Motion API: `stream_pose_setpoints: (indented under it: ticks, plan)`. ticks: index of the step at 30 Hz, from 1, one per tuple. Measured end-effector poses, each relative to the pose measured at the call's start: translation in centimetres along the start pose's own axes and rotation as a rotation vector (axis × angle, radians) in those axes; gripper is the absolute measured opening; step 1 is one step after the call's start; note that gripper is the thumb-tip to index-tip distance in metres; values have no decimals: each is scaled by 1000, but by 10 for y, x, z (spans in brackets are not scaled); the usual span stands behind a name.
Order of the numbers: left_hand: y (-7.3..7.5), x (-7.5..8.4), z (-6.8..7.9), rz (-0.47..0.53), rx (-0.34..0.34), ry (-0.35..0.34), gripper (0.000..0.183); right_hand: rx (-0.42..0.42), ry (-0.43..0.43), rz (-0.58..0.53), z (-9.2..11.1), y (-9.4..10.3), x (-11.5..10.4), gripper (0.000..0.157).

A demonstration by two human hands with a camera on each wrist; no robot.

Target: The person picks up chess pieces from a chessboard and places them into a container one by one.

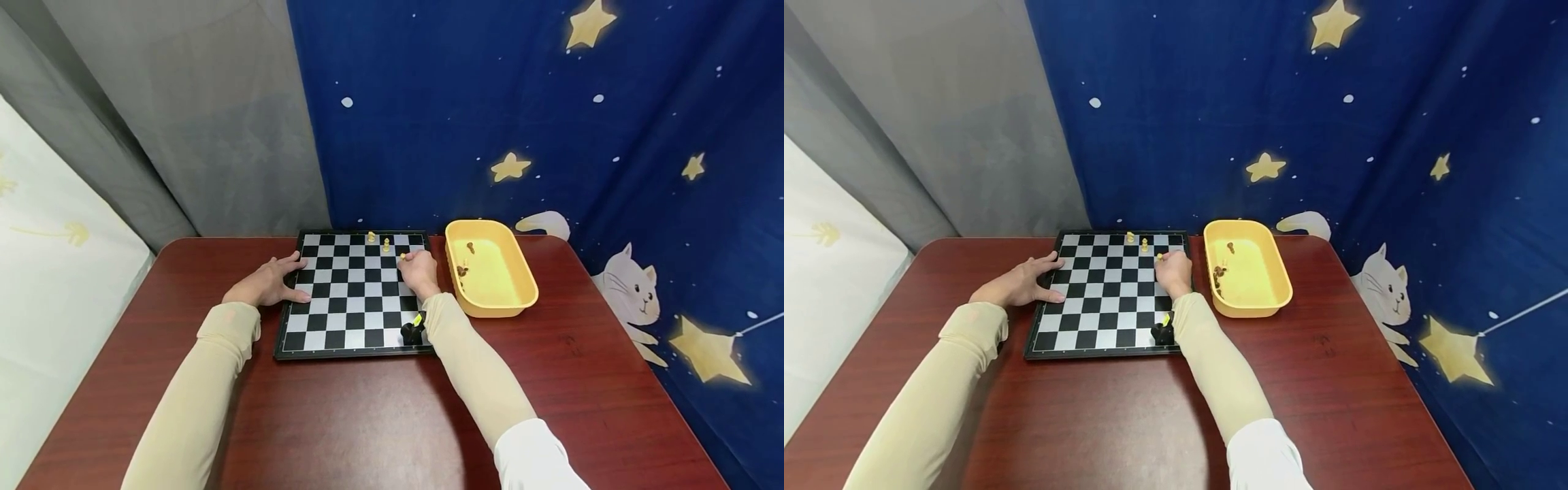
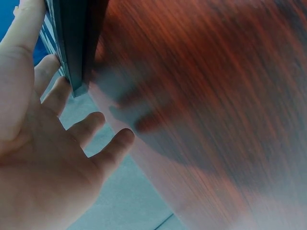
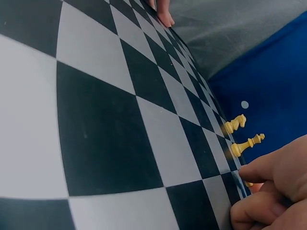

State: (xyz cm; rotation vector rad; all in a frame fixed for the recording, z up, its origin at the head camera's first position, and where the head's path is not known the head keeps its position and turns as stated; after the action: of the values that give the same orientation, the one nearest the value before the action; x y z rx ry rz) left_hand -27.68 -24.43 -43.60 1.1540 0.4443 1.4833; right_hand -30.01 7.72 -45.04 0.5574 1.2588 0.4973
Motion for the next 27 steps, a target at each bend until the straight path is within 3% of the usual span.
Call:
stream_pose_setpoints:
  ticks: [13,20,27]
  plan:
    - [0,1,2,1,6,3,103,-59,46,-31,7,11,-9,21]
    - [-1,0,0,4,12,4,101,-83,138,-5,13,27,-21,23]
    - [-1,1,1,-1,10,0,99,-84,155,24,21,46,-29,20]
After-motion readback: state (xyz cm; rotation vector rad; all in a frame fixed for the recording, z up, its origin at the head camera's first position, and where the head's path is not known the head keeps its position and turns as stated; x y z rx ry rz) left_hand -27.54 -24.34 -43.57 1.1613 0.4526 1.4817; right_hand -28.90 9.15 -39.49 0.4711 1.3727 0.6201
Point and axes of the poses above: each hand's wrist, its own z-axis away from the middle knuckle, its own y-axis out of the back of the hand, x = y × z, the point moved 1 cm from there along -z, towards the middle knuckle, and after that the axes turned 9 degrees about -x, right-handed, at the moved point
